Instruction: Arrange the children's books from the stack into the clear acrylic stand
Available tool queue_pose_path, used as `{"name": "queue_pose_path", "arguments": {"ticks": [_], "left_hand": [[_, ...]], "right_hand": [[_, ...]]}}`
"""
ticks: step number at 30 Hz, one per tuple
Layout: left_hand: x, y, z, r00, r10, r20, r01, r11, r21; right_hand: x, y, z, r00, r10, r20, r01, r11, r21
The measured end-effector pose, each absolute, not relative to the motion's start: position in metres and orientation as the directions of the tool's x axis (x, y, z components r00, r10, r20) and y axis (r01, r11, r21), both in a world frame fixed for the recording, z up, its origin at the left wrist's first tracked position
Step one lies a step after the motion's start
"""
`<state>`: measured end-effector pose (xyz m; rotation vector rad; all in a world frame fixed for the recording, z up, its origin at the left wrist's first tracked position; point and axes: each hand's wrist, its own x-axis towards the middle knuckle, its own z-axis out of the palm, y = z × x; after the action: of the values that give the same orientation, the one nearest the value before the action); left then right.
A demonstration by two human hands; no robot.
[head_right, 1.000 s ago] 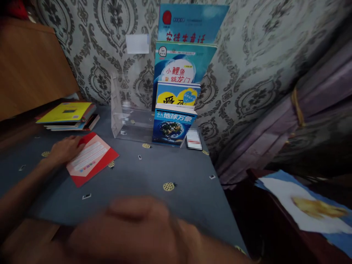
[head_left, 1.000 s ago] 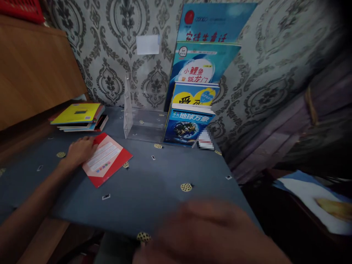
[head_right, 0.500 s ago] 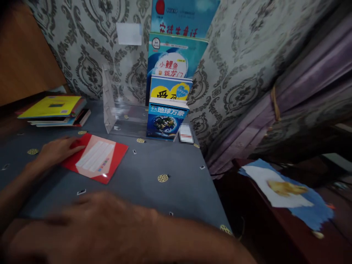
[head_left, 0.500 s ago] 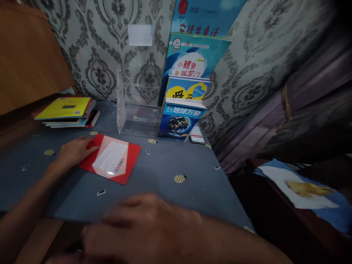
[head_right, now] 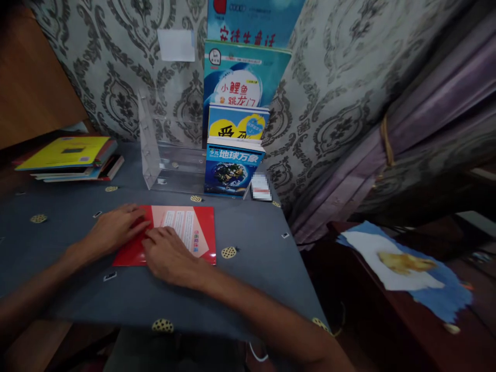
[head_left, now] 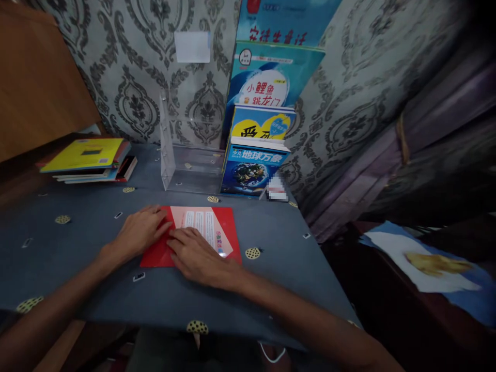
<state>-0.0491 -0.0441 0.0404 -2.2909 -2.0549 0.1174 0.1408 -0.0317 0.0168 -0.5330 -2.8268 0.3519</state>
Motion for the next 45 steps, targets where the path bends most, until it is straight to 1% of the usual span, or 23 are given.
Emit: {"name": "queue_pose_path", "arguments": {"ticks": [2,5,8,10,14,17,20,23,30,33,43,45], "left_hand": [[-0.042,-0.037,0.037,0.199,0.979,0.033,0.979,-0.197,-0.050],[-0.032,-0.029,0.033,0.265,0.964,0.032,0.964,-0.266,0.001],[-0.029,-0.026,0.029,0.265,0.964,0.019,0.964,-0.265,-0.009],[-0.030,-0.026,0.026,0.259,0.965,0.036,0.966,-0.260,0.009],[-0.034,-0.026,0.017,0.226,0.971,0.079,0.973,-0.228,0.027],[-0.033,-0.024,0.012,0.261,0.962,0.079,0.964,-0.264,0.028],[-0.031,-0.022,0.009,0.333,0.942,0.036,0.942,-0.334,0.044],[-0.032,-0.022,0.009,0.328,0.945,-0.007,0.944,-0.327,0.032],[-0.052,-0.039,0.020,0.068,0.997,0.028,0.998,-0.068,0.003],[-0.057,-0.046,0.022,0.009,1.000,0.019,1.000,-0.009,-0.004],[-0.059,-0.049,0.007,0.046,0.995,0.092,0.999,-0.047,0.007],[-0.059,-0.049,0.010,0.061,0.993,0.100,0.998,-0.061,-0.011]], "right_hand": [[0.142,-0.028,0.014,-0.881,0.437,0.183,0.375,0.879,-0.294],[0.149,-0.020,0.008,-0.859,0.486,0.163,0.424,0.852,-0.307],[0.166,-0.006,0.003,-0.818,0.563,0.118,0.507,0.802,-0.318],[0.182,0.007,0.000,-0.772,0.628,0.095,0.572,0.752,-0.326],[0.214,0.025,-0.007,-0.683,0.722,0.111,0.659,0.675,-0.333],[0.225,0.027,-0.009,-0.648,0.754,0.105,0.691,0.640,-0.337],[0.225,0.025,-0.009,-0.642,0.759,0.104,0.699,0.636,-0.326],[0.223,0.023,-0.009,-0.648,0.753,0.117,0.692,0.646,-0.321],[0.224,0.024,-0.012,-0.643,0.756,0.122,0.696,0.643,-0.318],[0.224,0.024,-0.013,-0.635,0.761,0.135,0.700,0.640,-0.317],[0.241,-0.003,-0.012,-0.653,0.751,0.098,0.706,0.650,-0.280],[0.247,-0.014,-0.010,-0.669,0.737,0.096,0.694,0.665,-0.276]]}}
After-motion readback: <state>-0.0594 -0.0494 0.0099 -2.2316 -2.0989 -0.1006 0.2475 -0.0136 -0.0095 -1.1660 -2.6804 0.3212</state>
